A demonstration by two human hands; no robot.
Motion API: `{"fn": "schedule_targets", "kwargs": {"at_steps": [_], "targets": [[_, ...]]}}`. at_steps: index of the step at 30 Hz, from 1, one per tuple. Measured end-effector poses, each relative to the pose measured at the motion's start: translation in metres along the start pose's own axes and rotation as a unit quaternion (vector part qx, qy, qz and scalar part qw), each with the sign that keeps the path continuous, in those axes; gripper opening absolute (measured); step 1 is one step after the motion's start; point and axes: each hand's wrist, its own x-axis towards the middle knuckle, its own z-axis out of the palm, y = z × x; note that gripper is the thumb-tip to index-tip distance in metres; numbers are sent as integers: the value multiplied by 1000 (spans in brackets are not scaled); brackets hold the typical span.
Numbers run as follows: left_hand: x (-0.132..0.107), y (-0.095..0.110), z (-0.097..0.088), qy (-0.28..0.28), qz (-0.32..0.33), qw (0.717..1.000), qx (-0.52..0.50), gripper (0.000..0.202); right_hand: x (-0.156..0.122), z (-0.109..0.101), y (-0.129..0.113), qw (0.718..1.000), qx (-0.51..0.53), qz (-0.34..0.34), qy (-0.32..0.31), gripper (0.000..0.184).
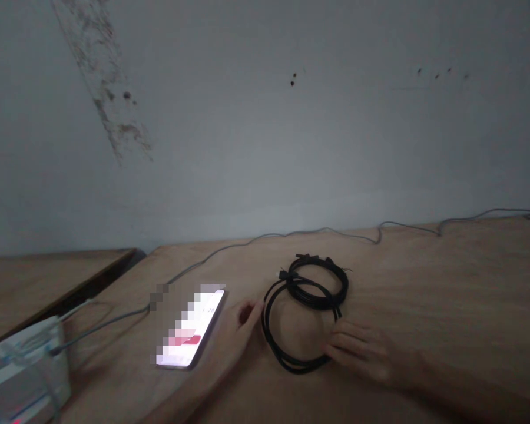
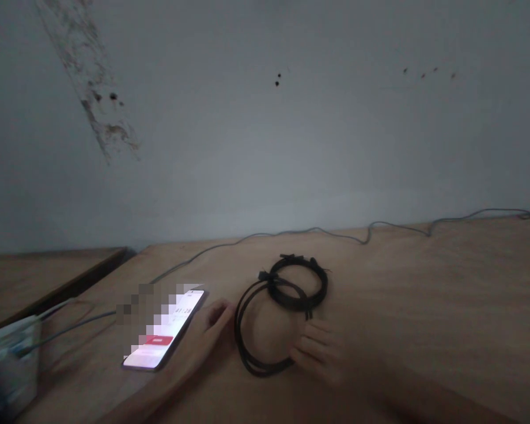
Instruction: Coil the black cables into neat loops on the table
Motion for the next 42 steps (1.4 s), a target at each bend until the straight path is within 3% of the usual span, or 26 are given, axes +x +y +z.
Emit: {"fn": "schedule_targets", "kwargs": {"at_steps": [3, 8, 11, 13, 16, 19, 25, 30, 36, 42], "targets": [[0, -3, 5, 1, -1, 1000, 13, 43, 5, -4, 2, 999, 9, -45, -3, 26], [2, -6, 9, -2, 30, 999, 44, 33, -4, -11, 11, 1000, 0, 3, 14, 27], [3, -11, 11, -6, 39, 999, 36, 32, -6, -14, 19, 990, -6, 127, 60, 29], [3, -14, 12, -6, 51, 998, 41, 30, -3, -13, 24, 969, 5, 236, 74, 30], [2, -14, 13, -14, 87, 994, 69, 32, 4, -10, 27, 923, 54, 378, 39, 33], [0, -5, 11, -22, 99, 991, 84, 35, 7, -5, 26, 888, 114, 445, -1, 23], [-3, 4, 4, 19, 90, 991, 101, 43, 0, -1, 28, 881, 189, 433, 28, 27], [-4, 5, -1, 81, 100, 987, 99, 26, 4, -2, 23, 865, 242, 438, 34, 27], [-6, 10, 2, -5, 68, 994, 89, 30, 5, 1, 16, 871, 248, 423, -21, 27], [-6, 11, 5, -42, 116, 984, 130, 29, -2, 2, 22, 893, 215, 396, 5, 29]]}}
